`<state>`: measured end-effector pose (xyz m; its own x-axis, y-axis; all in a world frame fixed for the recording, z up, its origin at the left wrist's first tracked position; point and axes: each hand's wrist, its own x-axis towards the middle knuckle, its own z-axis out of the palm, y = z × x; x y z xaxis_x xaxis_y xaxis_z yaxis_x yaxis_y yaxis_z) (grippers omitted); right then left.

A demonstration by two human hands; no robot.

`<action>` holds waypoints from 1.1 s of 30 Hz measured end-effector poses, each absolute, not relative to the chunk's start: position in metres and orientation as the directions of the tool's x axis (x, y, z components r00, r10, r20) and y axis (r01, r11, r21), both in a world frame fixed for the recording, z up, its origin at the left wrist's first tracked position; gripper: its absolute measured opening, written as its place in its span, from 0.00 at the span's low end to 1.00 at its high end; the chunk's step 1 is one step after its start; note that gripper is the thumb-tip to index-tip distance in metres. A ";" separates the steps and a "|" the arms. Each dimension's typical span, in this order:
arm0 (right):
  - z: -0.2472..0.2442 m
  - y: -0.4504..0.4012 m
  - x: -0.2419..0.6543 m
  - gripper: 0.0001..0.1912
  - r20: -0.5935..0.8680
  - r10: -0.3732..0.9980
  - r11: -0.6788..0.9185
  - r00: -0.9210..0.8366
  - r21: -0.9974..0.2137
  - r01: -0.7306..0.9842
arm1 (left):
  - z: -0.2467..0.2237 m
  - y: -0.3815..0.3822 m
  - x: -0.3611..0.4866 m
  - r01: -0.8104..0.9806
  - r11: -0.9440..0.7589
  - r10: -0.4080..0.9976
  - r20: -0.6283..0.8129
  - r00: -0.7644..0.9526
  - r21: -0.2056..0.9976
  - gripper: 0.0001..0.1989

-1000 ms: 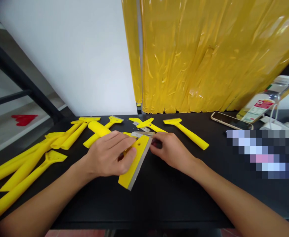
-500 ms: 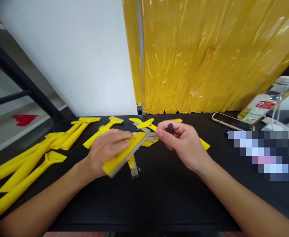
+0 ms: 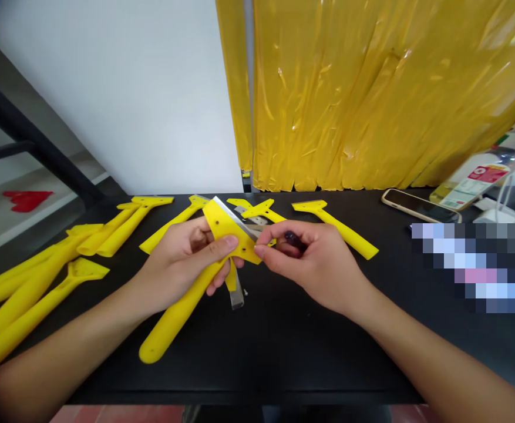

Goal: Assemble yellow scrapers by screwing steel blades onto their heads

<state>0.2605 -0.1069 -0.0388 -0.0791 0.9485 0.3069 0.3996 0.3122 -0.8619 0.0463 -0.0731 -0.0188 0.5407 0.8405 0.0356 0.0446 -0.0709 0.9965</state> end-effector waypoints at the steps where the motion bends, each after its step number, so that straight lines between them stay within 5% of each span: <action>1: -0.040 -0.107 0.259 0.06 0.305 0.948 0.316 -0.095 -0.849 0.423 | -0.021 -0.073 0.047 0.051 -0.063 0.847 0.026 0.531 0.997 0.12; 12: -0.052 -0.106 0.254 0.06 0.373 0.905 0.418 -0.206 -0.684 0.597 | -0.040 -0.071 0.056 0.104 -0.006 0.856 -0.049 0.515 0.995 0.08; 18: -0.054 -0.109 0.254 0.06 0.548 0.792 0.557 -0.270 -0.468 0.686 | -0.041 -0.069 0.057 0.067 0.043 0.856 -0.072 0.512 0.997 0.06; 27: -0.055 -0.102 0.252 0.12 0.342 0.935 0.329 -0.096 -0.733 0.596 | -0.042 -0.069 0.056 0.101 0.023 0.864 -0.070 0.499 0.995 0.05; 33: -0.056 -0.107 0.250 0.07 0.625 0.754 0.558 -0.201 -0.449 0.698 | -0.039 -0.070 0.056 0.082 0.019 0.873 -0.057 0.484 0.996 0.05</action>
<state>0.2501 -0.1075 -0.0560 -0.2009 0.7541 0.6253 0.6980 0.5581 -0.4487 0.0559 -0.0697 -0.0391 0.4843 0.8730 -0.0566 0.0823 0.0189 0.9964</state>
